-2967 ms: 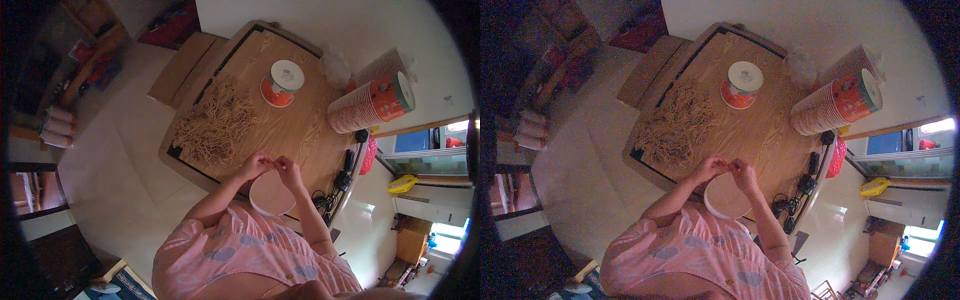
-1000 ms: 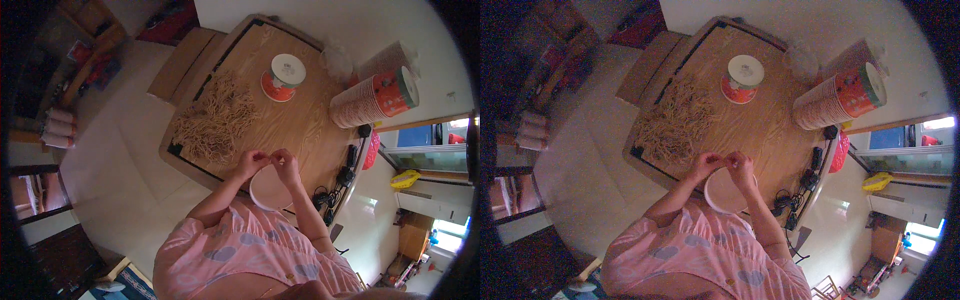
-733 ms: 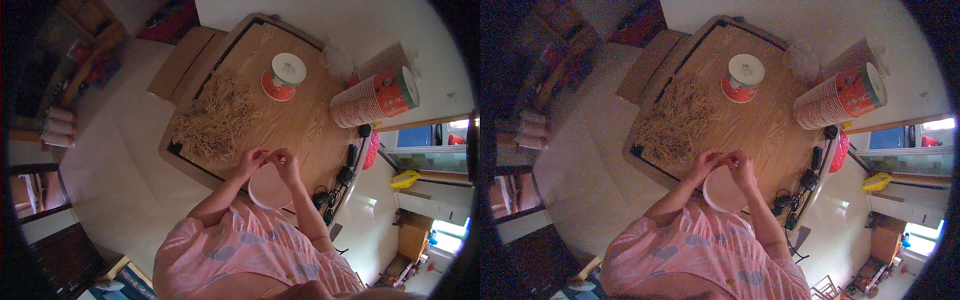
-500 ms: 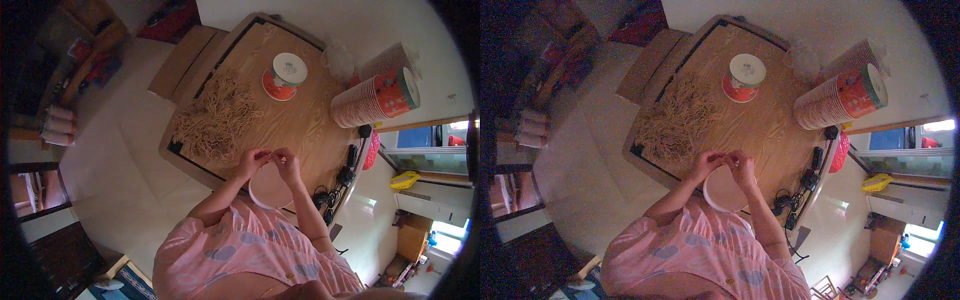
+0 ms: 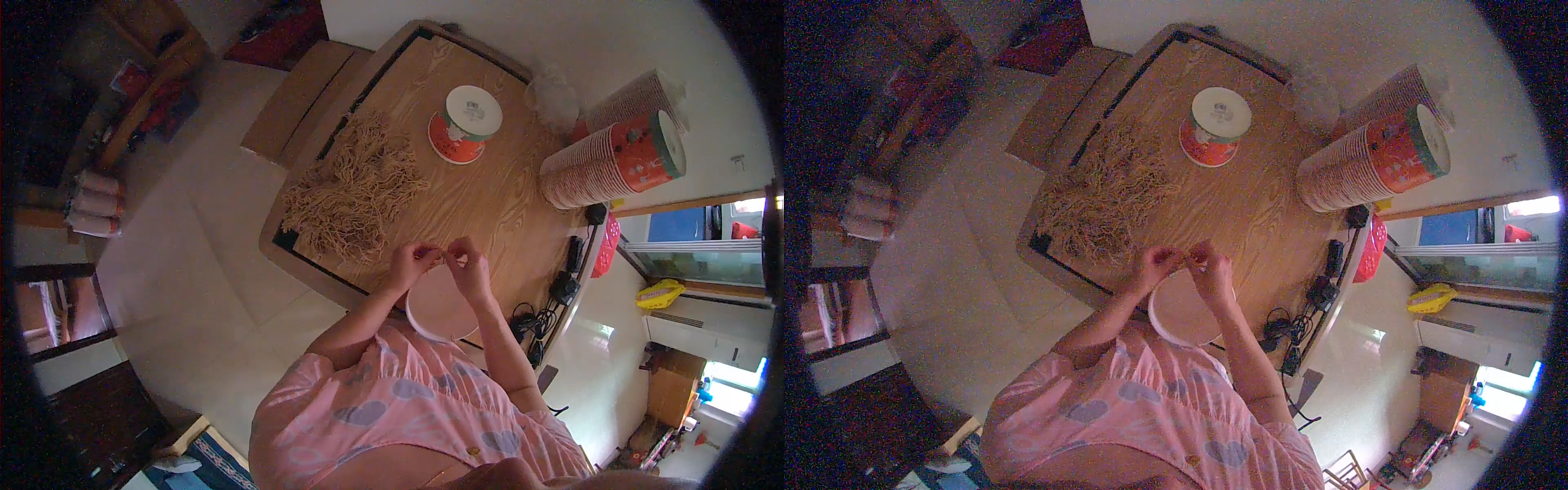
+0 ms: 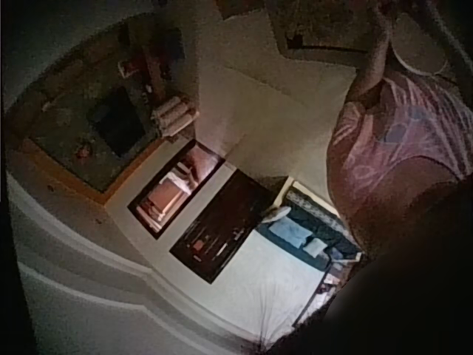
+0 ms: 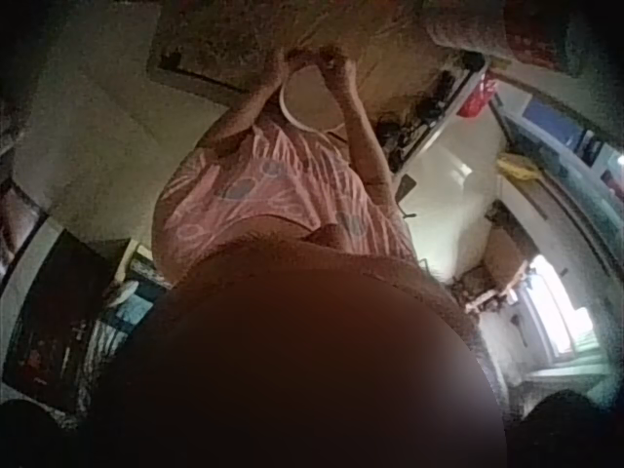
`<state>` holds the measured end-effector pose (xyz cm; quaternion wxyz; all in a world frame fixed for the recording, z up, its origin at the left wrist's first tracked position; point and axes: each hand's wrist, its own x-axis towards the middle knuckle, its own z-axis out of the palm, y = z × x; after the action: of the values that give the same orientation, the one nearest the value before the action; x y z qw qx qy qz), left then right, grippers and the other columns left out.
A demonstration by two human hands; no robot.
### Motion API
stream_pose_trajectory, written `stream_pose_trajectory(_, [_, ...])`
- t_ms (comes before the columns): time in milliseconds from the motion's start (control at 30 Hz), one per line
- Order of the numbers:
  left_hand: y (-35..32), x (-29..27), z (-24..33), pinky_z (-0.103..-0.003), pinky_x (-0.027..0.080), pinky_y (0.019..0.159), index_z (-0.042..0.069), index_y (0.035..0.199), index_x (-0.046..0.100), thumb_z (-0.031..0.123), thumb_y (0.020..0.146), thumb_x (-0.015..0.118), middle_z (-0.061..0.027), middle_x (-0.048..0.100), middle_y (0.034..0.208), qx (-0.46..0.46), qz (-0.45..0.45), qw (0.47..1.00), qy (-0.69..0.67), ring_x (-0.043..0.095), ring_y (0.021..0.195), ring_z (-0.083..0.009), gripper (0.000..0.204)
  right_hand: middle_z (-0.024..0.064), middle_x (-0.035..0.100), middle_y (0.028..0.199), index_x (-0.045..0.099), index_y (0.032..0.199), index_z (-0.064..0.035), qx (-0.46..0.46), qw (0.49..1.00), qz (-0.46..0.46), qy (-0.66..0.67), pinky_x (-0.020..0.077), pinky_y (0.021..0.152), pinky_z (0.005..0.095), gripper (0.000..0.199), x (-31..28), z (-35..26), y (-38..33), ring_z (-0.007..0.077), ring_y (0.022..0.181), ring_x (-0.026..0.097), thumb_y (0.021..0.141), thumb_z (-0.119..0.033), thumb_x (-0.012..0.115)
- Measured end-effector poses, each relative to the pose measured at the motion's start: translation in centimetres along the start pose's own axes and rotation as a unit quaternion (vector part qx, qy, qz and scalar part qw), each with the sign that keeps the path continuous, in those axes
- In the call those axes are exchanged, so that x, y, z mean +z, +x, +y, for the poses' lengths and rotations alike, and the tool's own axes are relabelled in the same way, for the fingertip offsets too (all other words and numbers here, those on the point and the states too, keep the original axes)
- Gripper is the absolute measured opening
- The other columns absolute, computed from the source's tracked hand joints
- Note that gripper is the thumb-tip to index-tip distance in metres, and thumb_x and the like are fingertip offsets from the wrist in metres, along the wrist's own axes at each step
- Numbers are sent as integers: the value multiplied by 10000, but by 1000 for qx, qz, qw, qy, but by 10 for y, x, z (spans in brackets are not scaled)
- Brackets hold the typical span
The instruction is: Stack and unstack decorative paper bowls on a wooden table.
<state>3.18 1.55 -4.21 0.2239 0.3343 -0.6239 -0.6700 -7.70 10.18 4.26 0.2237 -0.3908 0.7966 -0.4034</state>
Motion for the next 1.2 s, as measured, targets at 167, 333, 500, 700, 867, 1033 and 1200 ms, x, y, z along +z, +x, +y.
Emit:
stream_pose_trajectory(167, [2,0,14,-239,492,588,-17,874,608,104,771,613,-83,636,744,-76,-21,994,-71,602,655,-125,159,74,541,713,548,783,-44,-85,992,7,-91,438,616,316,120,-4,1,-1,215,677,525,698,-73,628])
stream_pose_trajectory(333, [1,-2,10,-237,490,597,-13,868,612,114,769,617,-76,636,748,-83,-27,993,-79,595,665,-114,161,80,544,721,559,758,-45,-115,985,32,-126,427,614,328,112,-1,-5,-1,228,675,524,683,-75,635])
stream_pose_trajectory(500, [1,-3,16,-228,480,580,-2,852,622,127,764,623,-60,636,733,-87,-35,995,-33,588,648,-97,157,89,553,720,559,727,-28,-85,992,39,-85,437,600,327,92,0,2,0,226,650,536,687,-70,631])
stream_pose_trajectory(700, [-1,-8,32,-224,476,568,-2,853,617,122,774,614,-53,634,727,-131,-42,985,-106,585,633,-98,147,100,559,715,561,714,-17,-50,995,20,-81,445,586,319,85,-1,1,0,222,639,551,691,-65,626])
stream_pose_trajectory(867, [-4,-8,31,-228,478,578,5,857,602,113,784,604,-56,628,748,-121,-17,980,-159,588,658,-102,131,108,588,710,567,742,-12,-37,997,1,-71,461,592,304,92,1,8,0,224,635,576,707,-77,621])
stream_pose_trajectory(1033, [-4,-8,37,-231,480,591,11,853,591,104,788,597,-55,621,759,-145,-2,971,-188,589,683,-105,114,108,613,726,588,809,-7,-17,998,-57,-24,474,630,297,138,-5,0,2,198,681,601,723,-107,629])
stream_pose_trajectory(1200, [-1,-9,30,-230,478,604,7,845,585,68,785,580,-54,620,768,-147,-48,974,-165,589,690,-107,86,101,609,704,598,821,-8,31,997,-67,27,467,629,286,144,-4,2,3,170,673,593,724,-109,630])
